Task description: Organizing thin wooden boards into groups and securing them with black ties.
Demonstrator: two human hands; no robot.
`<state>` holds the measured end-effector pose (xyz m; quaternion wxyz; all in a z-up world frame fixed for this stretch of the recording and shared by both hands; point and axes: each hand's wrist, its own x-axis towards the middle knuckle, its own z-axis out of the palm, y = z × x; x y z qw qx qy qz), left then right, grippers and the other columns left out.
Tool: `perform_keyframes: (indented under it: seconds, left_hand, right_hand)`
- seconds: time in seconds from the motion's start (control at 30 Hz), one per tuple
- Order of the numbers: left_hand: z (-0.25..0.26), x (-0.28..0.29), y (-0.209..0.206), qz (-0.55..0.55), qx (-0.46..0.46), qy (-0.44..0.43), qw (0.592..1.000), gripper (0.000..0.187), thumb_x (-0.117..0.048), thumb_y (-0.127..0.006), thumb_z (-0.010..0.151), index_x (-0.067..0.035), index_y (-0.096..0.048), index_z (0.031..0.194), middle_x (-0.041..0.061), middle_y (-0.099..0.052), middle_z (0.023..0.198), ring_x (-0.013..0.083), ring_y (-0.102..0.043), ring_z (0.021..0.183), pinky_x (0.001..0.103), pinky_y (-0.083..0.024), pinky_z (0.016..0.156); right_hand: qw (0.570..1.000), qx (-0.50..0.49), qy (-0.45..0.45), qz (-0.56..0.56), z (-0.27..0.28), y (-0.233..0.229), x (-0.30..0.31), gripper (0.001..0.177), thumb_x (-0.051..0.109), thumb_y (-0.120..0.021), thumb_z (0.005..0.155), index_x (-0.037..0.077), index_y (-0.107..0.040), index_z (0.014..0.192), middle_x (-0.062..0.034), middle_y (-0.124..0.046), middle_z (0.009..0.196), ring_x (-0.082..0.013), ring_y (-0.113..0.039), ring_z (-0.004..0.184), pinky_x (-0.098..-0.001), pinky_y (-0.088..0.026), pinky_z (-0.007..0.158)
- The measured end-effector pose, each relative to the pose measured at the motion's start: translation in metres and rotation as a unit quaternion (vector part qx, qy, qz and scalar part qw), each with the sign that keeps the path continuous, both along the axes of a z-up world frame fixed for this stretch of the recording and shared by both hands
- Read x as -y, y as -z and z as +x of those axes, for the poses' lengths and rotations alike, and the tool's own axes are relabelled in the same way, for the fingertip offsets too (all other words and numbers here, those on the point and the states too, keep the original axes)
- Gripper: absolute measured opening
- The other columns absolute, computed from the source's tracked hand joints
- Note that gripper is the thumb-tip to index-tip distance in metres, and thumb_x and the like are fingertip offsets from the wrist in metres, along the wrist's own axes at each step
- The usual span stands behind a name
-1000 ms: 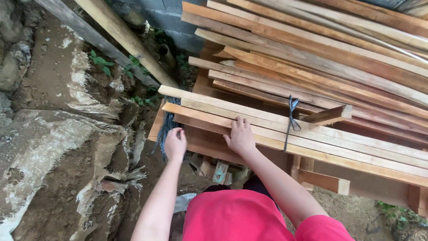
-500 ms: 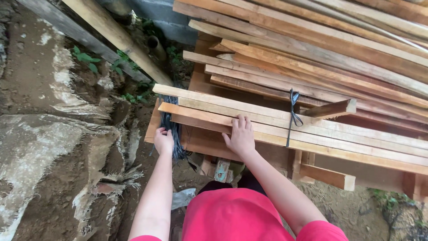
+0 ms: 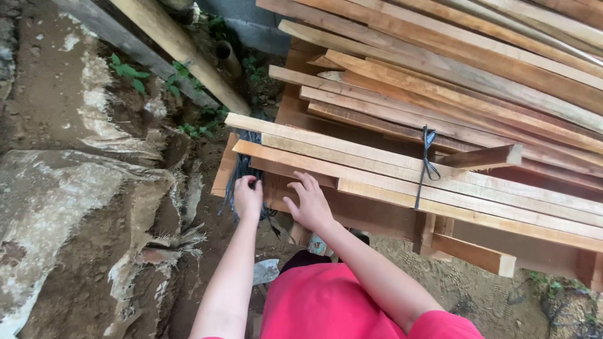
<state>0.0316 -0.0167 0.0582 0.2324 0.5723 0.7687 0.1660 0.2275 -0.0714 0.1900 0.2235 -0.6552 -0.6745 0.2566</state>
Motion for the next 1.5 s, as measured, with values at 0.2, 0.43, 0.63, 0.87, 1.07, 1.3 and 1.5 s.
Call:
perform_keyframes:
  seconds: [0.2,0.43,0.63,0.87,1.07,1.3,1.5]
  left_hand:
    - [0.008,0.006,-0.011,0.000,0.063,-0.028,0.998,0.022,-0.025,-0.074,0.086,-0.018,-0.067,0.105,0.001,-0.073,0.088,0.0320,-0.072,0.094,0.046,-0.058,0.086]
    - [0.007,0.014,-0.009,0.021,0.058,0.006,0.998,0.010,-0.026,-0.071,0.085,-0.020,-0.069,0.092,0.006,-0.074,0.088,0.0347,-0.073,0.091,0.048,-0.057,0.081]
    - [0.008,0.024,-0.031,-0.043,0.098,0.105,0.989,0.009,-0.026,-0.070,0.084,-0.022,-0.069,0.093,0.001,-0.070,0.098,0.0288,-0.073,0.087,0.041,-0.059,0.080]
    - [0.001,0.026,-0.028,-0.083,0.114,0.204,0.969,0.018,-0.018,-0.065,0.090,-0.020,-0.076,0.103,0.003,-0.069,0.105,0.0287,-0.072,0.094,0.038,-0.061,0.082]
    - [-0.003,0.022,0.017,-0.077,0.105,0.195,0.972,0.022,-0.019,-0.062,0.093,-0.014,-0.075,0.110,0.011,-0.069,0.108,0.0334,-0.073,0.095,0.038,-0.062,0.082]
    - [0.001,0.023,0.021,-0.099,0.092,0.176,0.975,0.023,-0.025,-0.067,0.092,-0.015,-0.076,0.111,0.009,-0.069,0.109,0.0282,-0.075,0.095,0.035,-0.063,0.083]
    - [0.004,0.028,0.029,-0.051,0.069,0.180,0.980,0.021,-0.022,-0.068,0.089,-0.013,-0.077,0.106,0.011,-0.070,0.106,0.0311,-0.075,0.093,0.038,-0.064,0.082]
  right_hand:
    - [0.986,-0.087,0.010,-0.144,-0.013,0.055,-0.004,0.035,0.040,-0.067,0.095,0.016,-0.068,0.120,-0.0098,-0.069,0.116,-0.0357,-0.068,0.111,-0.0467,-0.056,0.095]
    - [0.950,-0.193,0.104,-0.222,-0.030,0.108,-0.003,0.029,0.037,-0.072,0.090,0.020,-0.073,0.113,-0.0070,-0.078,0.101,-0.0256,-0.077,0.095,-0.0403,-0.062,0.083]
    - [0.895,-0.247,0.191,-0.320,-0.030,0.124,-0.016,0.040,0.047,-0.068,0.094,0.017,-0.074,0.120,-0.0061,-0.080,0.101,-0.0192,-0.077,0.095,-0.0362,-0.062,0.079]
    - [0.830,-0.358,0.261,-0.339,-0.030,0.171,-0.015,0.050,0.031,-0.073,0.094,0.003,-0.065,0.134,-0.0153,-0.077,0.108,-0.0241,-0.076,0.095,-0.0329,-0.062,0.072]
    - [0.838,-0.333,0.245,-0.356,-0.008,0.129,-0.012,0.052,0.011,-0.053,0.093,0.000,-0.047,0.144,-0.0127,-0.076,0.092,-0.0271,-0.076,0.073,-0.0434,-0.063,0.066]
    - [0.842,-0.289,0.175,-0.421,0.012,0.162,0.000,0.059,0.000,-0.049,0.092,0.000,-0.037,0.149,-0.0181,-0.072,0.104,-0.0355,-0.074,0.060,-0.0496,-0.065,0.044]
    - [0.875,-0.117,0.007,-0.470,0.064,0.104,0.011,0.026,0.011,-0.056,0.085,-0.003,-0.067,0.105,-0.0258,-0.067,0.080,-0.0366,-0.069,0.049,-0.0426,-0.062,0.033]
